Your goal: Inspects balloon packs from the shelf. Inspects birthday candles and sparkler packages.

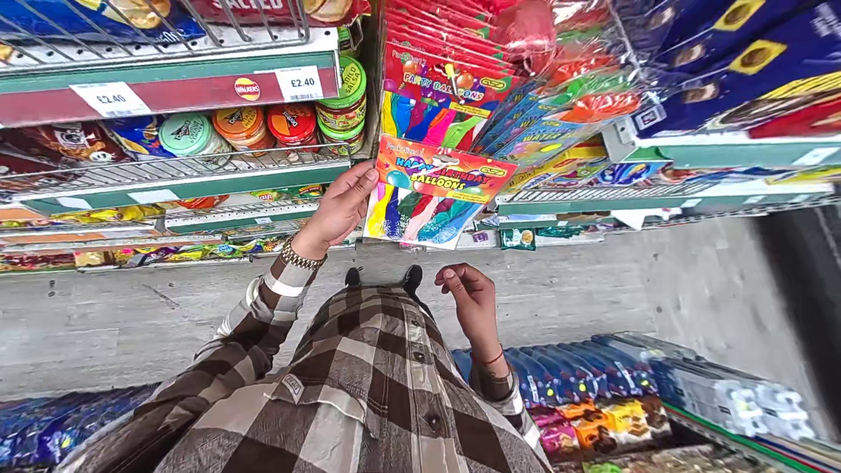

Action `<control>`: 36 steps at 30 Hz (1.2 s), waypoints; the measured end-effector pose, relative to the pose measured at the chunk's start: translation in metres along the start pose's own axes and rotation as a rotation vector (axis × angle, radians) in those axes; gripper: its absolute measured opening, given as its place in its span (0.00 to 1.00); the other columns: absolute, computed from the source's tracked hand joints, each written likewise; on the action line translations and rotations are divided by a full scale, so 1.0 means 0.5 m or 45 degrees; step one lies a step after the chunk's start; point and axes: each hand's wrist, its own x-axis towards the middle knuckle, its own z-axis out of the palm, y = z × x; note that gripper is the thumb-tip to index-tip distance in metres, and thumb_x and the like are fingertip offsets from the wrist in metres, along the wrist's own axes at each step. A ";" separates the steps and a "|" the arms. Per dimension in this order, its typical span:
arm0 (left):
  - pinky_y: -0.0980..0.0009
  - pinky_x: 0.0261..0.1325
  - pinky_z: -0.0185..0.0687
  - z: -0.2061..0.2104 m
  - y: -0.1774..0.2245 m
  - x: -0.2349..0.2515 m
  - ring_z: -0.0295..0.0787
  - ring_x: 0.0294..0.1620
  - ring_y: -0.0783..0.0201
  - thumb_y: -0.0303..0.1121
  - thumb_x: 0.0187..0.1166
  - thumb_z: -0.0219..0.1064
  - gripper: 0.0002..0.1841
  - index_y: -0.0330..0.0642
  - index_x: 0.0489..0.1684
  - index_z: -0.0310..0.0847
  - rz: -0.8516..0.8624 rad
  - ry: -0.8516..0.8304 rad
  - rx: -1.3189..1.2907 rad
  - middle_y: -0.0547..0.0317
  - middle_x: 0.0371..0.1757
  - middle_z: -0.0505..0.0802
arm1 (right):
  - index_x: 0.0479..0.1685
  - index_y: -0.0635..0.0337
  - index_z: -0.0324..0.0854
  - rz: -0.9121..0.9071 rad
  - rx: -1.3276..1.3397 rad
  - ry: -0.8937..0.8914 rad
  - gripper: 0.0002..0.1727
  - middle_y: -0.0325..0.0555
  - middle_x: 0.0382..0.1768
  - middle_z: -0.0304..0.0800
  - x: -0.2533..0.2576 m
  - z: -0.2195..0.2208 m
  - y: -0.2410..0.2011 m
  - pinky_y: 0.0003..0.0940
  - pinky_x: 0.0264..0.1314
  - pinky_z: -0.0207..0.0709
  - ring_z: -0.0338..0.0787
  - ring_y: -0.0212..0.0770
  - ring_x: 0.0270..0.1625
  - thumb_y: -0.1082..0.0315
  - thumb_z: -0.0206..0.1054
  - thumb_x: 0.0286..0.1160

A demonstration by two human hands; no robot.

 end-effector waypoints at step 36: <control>0.61 0.65 0.87 -0.011 -0.003 -0.005 0.89 0.61 0.62 0.41 0.96 0.43 0.20 0.45 0.75 0.73 -0.055 0.053 0.010 0.53 0.63 0.89 | 0.35 0.60 0.85 0.013 0.073 0.009 0.11 0.41 0.36 0.94 0.000 0.031 0.033 0.29 0.38 0.86 0.91 0.34 0.35 0.66 0.62 0.86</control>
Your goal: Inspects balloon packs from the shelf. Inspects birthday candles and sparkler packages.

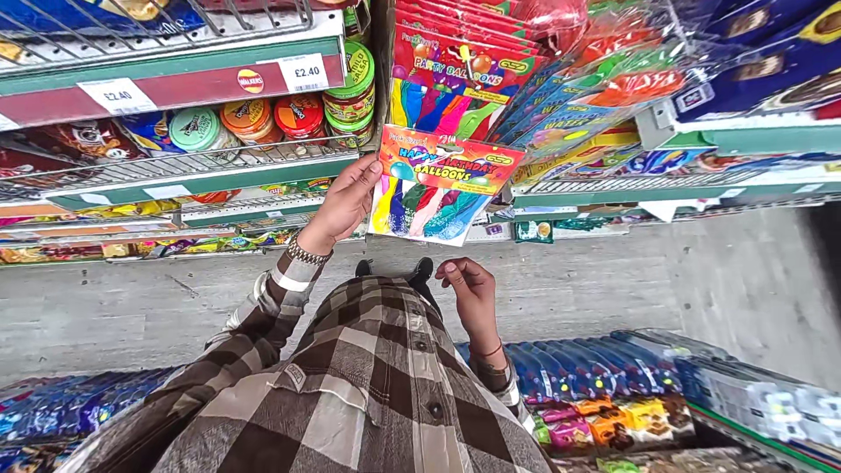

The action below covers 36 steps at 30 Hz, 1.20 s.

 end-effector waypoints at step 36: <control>0.62 0.62 0.88 0.039 0.054 0.073 0.88 0.62 0.63 0.44 0.96 0.41 0.21 0.51 0.78 0.70 0.125 0.066 0.159 0.56 0.66 0.87 | 0.34 0.60 0.85 -0.064 0.014 0.089 0.12 0.41 0.34 0.93 -0.012 0.002 -0.015 0.30 0.38 0.86 0.91 0.35 0.36 0.65 0.63 0.85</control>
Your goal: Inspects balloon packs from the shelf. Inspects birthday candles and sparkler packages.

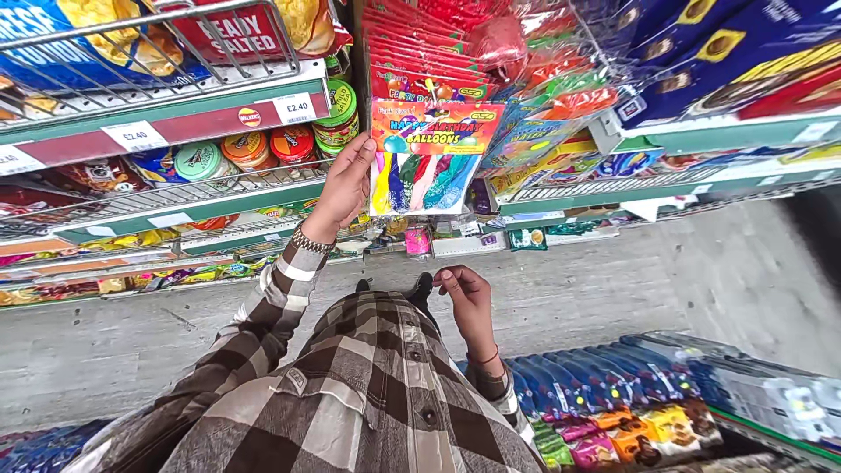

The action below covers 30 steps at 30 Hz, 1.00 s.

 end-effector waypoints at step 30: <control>0.46 0.70 0.83 -0.069 -0.156 -0.199 0.85 0.71 0.43 0.30 0.91 0.49 0.19 0.35 0.77 0.69 -0.061 0.189 0.047 0.40 0.72 0.85 | 0.35 0.61 0.83 0.037 0.037 -0.120 0.11 0.42 0.34 0.93 0.018 0.032 0.026 0.30 0.36 0.86 0.91 0.35 0.34 0.67 0.62 0.86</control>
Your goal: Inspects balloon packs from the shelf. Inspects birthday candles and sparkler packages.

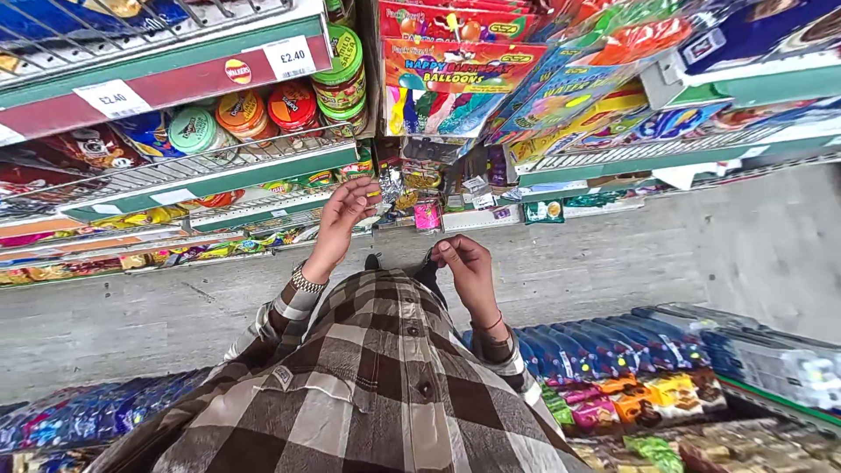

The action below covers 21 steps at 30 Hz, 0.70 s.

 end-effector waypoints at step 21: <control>0.49 0.68 0.85 -0.022 -0.012 -0.078 0.87 0.66 0.46 0.31 0.90 0.53 0.18 0.30 0.71 0.72 0.086 -0.117 0.035 0.42 0.63 0.89 | 0.81 0.71 0.63 -0.612 -0.388 0.220 0.29 0.56 0.75 0.79 0.295 -0.091 -0.178 0.42 0.72 0.83 0.83 0.47 0.73 0.61 0.60 0.89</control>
